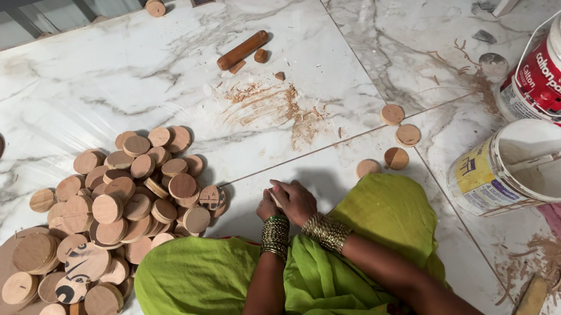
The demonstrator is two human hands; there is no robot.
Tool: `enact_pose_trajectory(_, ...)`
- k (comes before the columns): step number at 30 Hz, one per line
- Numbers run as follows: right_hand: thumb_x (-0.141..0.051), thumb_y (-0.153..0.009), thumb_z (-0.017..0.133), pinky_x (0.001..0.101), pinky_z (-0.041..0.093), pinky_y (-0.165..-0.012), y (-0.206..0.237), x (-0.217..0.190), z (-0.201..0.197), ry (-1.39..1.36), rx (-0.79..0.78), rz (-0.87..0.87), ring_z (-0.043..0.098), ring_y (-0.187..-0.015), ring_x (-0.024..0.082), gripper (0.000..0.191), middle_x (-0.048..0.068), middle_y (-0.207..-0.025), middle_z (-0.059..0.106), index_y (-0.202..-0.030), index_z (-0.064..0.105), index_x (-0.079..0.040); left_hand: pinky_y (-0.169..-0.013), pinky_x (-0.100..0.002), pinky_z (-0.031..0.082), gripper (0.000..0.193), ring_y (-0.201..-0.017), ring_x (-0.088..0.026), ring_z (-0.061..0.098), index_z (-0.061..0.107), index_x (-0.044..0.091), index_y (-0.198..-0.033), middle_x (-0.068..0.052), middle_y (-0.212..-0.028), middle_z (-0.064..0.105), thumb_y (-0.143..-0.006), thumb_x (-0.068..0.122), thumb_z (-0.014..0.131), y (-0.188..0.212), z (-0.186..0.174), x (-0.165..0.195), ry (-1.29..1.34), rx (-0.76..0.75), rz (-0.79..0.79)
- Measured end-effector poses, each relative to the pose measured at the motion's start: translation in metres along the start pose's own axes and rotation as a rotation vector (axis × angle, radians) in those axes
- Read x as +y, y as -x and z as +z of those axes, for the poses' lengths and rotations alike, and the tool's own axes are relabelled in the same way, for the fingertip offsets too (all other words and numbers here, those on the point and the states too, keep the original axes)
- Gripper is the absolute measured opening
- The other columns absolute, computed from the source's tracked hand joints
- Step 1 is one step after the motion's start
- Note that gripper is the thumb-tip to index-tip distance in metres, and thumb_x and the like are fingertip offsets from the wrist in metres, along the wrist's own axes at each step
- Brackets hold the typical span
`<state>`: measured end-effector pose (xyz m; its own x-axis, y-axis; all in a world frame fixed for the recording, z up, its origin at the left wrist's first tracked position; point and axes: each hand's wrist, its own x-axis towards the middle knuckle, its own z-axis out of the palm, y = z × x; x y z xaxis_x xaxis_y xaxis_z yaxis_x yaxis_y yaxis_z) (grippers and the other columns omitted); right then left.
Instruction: The person sits on the floor with a pile of small wooden discs and smooths them one at a time by hand, rubbing each disc before setting it back on the pile. Near the end they pick up a sanding block and continue working on the discs.
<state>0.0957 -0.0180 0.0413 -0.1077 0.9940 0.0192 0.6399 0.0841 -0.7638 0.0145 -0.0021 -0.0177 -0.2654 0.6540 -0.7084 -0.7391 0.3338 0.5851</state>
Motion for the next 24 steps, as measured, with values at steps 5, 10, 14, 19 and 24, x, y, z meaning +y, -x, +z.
enact_pose_trajectory(5,-0.048,-0.104,0.045,0.0376,0.058,-0.082,-0.034,0.013,-0.019,-0.361,-0.261,0.202,0.074,-0.091,0.029,0.049,0.010,-0.107,0.080,-0.121,0.078,-0.016,-0.037,-0.033,0.033,0.029,-0.050,-0.019,0.056,0.070,0.007,-0.095,-0.007,-0.072,0.064,-0.098,0.036,0.065,0.003,0.001,-0.005,-0.091,-0.290,-0.022)
enact_pose_trajectory(10,-0.046,-0.100,0.046,0.0394,0.055,-0.077,-0.013,0.008,-0.009,-0.130,0.073,0.066,0.073,-0.087,0.030,0.050,0.017,-0.099,0.076,-0.121,0.078,-0.014,-0.038,-0.034,0.038,0.037,-0.050,-0.018,0.054,0.068,0.000,-0.092,-0.008,-0.072,0.061,-0.103,0.035,0.064,0.001,0.006,-0.008,-0.040,-0.184,0.038)
enact_pose_trajectory(14,-0.045,-0.101,0.045,0.0396,0.054,-0.080,-0.004,-0.002,0.000,-0.021,0.109,-0.060,0.071,-0.087,0.033,0.052,0.021,-0.095,0.075,-0.120,0.081,-0.012,-0.035,-0.035,0.037,0.046,-0.045,-0.018,0.048,0.066,-0.004,-0.088,-0.008,-0.067,0.056,-0.104,0.039,0.062,-0.001,0.002,-0.003,-0.143,0.003,0.122)
enact_pose_trajectory(19,-0.040,-0.105,0.052,0.0365,0.057,-0.084,-0.038,0.016,-0.025,-0.702,-0.192,0.161,0.077,-0.096,0.023,0.048,0.016,-0.112,0.080,-0.113,0.079,-0.001,-0.038,-0.033,0.037,0.027,-0.052,-0.019,0.057,0.065,0.008,-0.097,-0.007,-0.075,0.064,-0.104,0.034,0.063,0.003,0.002,-0.008,-0.142,-0.431,-0.040)
enact_pose_trajectory(24,-0.041,-0.104,0.047,0.0335,0.057,-0.080,-0.022,0.014,-0.016,-0.352,-0.005,0.167,0.075,-0.087,0.023,0.048,0.014,-0.101,0.080,-0.114,0.081,-0.008,-0.052,-0.042,0.057,0.024,-0.071,-0.021,0.070,0.071,0.007,-0.105,-0.007,-0.088,0.073,-0.096,0.025,0.058,0.003,0.007,-0.007,-0.222,-0.299,0.075)
